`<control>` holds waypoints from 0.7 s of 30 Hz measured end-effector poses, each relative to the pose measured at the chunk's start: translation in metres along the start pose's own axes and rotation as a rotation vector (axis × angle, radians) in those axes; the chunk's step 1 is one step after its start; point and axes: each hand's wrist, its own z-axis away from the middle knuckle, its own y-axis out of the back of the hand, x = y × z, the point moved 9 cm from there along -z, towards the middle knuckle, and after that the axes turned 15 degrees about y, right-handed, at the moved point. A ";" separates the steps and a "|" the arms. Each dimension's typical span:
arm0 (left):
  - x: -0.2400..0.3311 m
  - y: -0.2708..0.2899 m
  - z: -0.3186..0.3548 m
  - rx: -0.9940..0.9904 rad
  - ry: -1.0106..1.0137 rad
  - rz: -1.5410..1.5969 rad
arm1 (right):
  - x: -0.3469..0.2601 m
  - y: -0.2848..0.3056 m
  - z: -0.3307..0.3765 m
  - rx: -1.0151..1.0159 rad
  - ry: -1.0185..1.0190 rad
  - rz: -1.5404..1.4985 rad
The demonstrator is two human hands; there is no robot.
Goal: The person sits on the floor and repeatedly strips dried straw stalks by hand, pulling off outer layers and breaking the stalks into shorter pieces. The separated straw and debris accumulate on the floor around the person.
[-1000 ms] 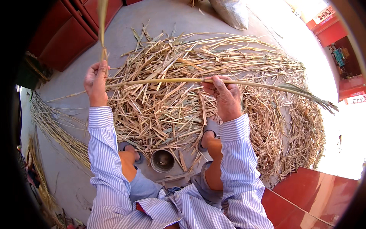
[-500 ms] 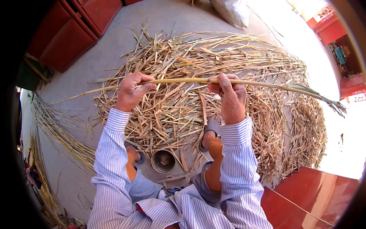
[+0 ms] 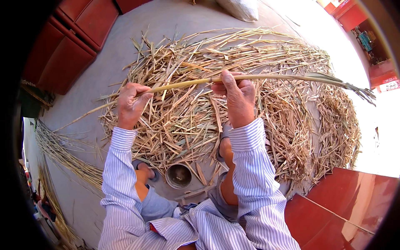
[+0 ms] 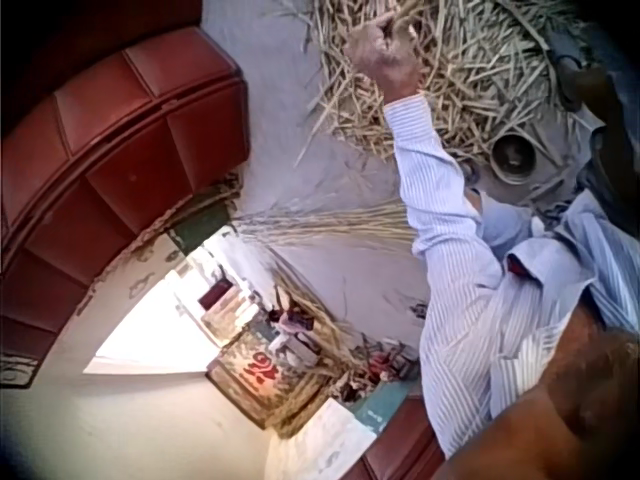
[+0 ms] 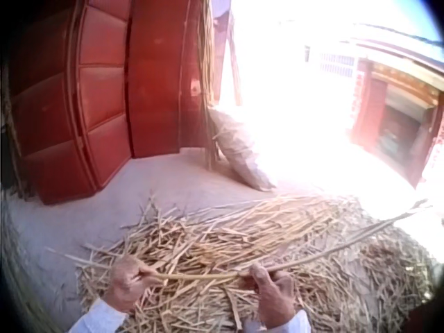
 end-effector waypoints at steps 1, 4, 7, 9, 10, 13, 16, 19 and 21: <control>-0.006 0.005 -0.003 0.013 0.011 -0.064 | -0.007 0.003 -0.004 0.020 0.051 -0.013; -0.023 0.028 -0.005 0.078 -0.016 -0.220 | -0.023 0.046 -0.028 0.154 0.238 -0.090; -0.037 0.028 -0.002 0.058 0.125 -0.043 | -0.030 0.050 -0.030 0.134 0.283 -0.169; -0.025 0.019 -0.003 0.054 0.129 0.041 | -0.023 0.006 -0.013 0.022 0.218 -0.165; -0.018 0.015 -0.005 0.048 0.130 0.084 | -0.013 -0.027 -0.001 -0.146 0.099 -0.065; 0.005 0.000 -0.005 0.027 0.110 0.152 | 0.021 -0.082 0.034 -0.419 -0.073 0.004; 0.005 -0.001 -0.002 0.036 0.114 0.156 | 0.031 -0.092 0.037 -0.439 -0.113 -0.006; 0.005 0.003 -0.001 0.044 0.115 0.155 | 0.035 -0.096 0.040 -0.364 -0.121 -0.022; 0.010 0.014 -0.003 0.059 0.012 -0.029 | 0.032 -0.094 0.039 -0.309 -0.082 -0.046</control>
